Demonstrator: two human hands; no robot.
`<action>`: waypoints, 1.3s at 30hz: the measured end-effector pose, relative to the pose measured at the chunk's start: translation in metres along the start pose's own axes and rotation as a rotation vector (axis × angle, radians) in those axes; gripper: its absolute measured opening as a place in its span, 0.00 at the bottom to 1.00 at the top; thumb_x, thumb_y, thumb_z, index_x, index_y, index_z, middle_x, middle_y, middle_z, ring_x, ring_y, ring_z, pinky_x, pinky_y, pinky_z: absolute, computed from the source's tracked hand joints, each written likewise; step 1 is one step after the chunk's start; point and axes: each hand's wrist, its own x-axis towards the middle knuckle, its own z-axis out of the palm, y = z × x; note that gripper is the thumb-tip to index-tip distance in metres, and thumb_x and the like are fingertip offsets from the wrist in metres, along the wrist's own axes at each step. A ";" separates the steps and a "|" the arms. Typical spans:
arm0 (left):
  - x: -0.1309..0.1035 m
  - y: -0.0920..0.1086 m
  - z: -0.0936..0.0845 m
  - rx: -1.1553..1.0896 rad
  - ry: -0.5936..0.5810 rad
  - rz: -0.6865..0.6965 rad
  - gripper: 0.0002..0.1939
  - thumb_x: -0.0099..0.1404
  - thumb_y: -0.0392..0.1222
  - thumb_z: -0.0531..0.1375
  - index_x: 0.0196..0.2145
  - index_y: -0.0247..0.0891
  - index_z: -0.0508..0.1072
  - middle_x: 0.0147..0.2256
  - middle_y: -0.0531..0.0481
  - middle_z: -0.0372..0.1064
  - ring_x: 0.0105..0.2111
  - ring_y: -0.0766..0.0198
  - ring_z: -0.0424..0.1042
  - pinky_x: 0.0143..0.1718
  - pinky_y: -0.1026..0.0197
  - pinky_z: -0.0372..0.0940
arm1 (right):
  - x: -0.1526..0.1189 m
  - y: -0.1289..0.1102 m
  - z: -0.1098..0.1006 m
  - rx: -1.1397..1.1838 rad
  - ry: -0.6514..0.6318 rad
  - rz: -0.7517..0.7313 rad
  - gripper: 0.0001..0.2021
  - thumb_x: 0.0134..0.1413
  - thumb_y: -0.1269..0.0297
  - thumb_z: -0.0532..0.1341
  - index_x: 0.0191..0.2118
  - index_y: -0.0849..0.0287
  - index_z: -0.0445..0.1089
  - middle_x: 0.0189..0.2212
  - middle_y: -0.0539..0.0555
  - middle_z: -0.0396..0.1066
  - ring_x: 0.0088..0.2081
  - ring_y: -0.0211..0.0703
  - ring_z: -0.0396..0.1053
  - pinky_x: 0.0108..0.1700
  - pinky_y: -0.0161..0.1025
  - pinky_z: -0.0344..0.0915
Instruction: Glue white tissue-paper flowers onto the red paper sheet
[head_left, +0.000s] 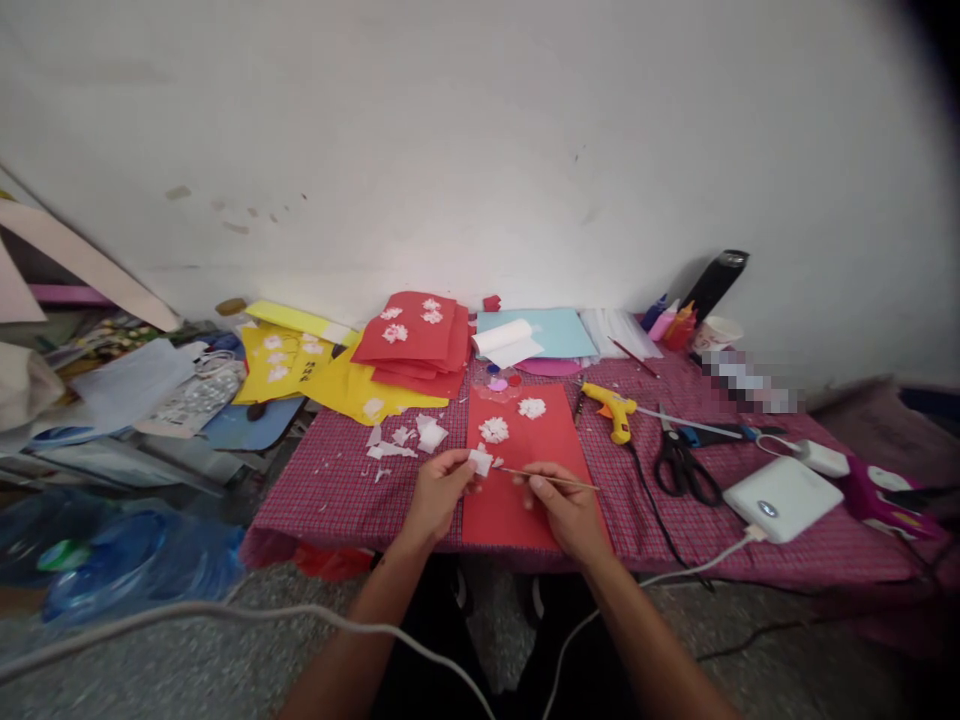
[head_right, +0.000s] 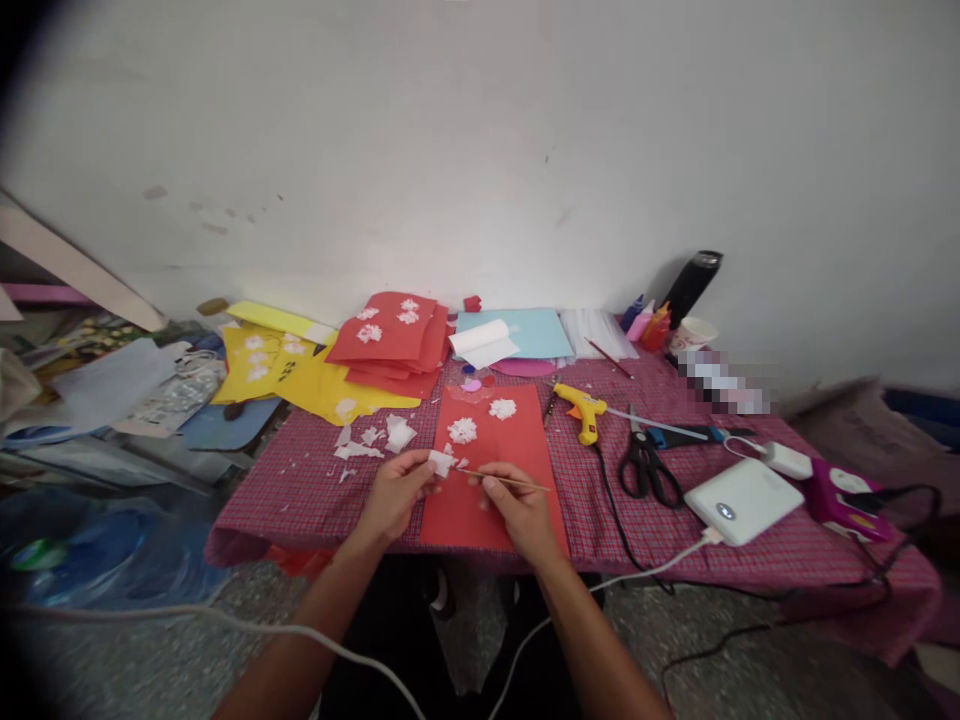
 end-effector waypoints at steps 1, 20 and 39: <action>0.000 -0.002 0.002 0.000 -0.007 0.002 0.18 0.50 0.49 0.72 0.36 0.35 0.79 0.30 0.48 0.76 0.28 0.64 0.74 0.31 0.62 0.70 | 0.000 0.000 0.000 -0.013 0.001 -0.005 0.09 0.56 0.57 0.68 0.41 0.53 0.79 0.34 0.54 0.80 0.26 0.40 0.70 0.33 0.39 0.66; -0.004 -0.008 -0.002 0.120 -0.165 0.069 0.17 0.57 0.39 0.65 0.45 0.34 0.80 0.34 0.45 0.80 0.31 0.62 0.76 0.38 0.60 0.70 | 0.006 0.001 0.001 -0.191 0.038 -0.052 0.11 0.61 0.57 0.64 0.34 0.55 0.81 0.35 0.54 0.77 0.28 0.40 0.70 0.35 0.39 0.65; -0.011 -0.005 -0.002 0.463 -0.338 0.229 0.15 0.67 0.46 0.60 0.47 0.36 0.79 0.37 0.47 0.80 0.37 0.60 0.77 0.43 0.59 0.70 | 0.005 0.009 -0.004 0.016 -0.035 0.078 0.09 0.59 0.57 0.67 0.38 0.58 0.78 0.29 0.53 0.78 0.24 0.39 0.71 0.30 0.37 0.67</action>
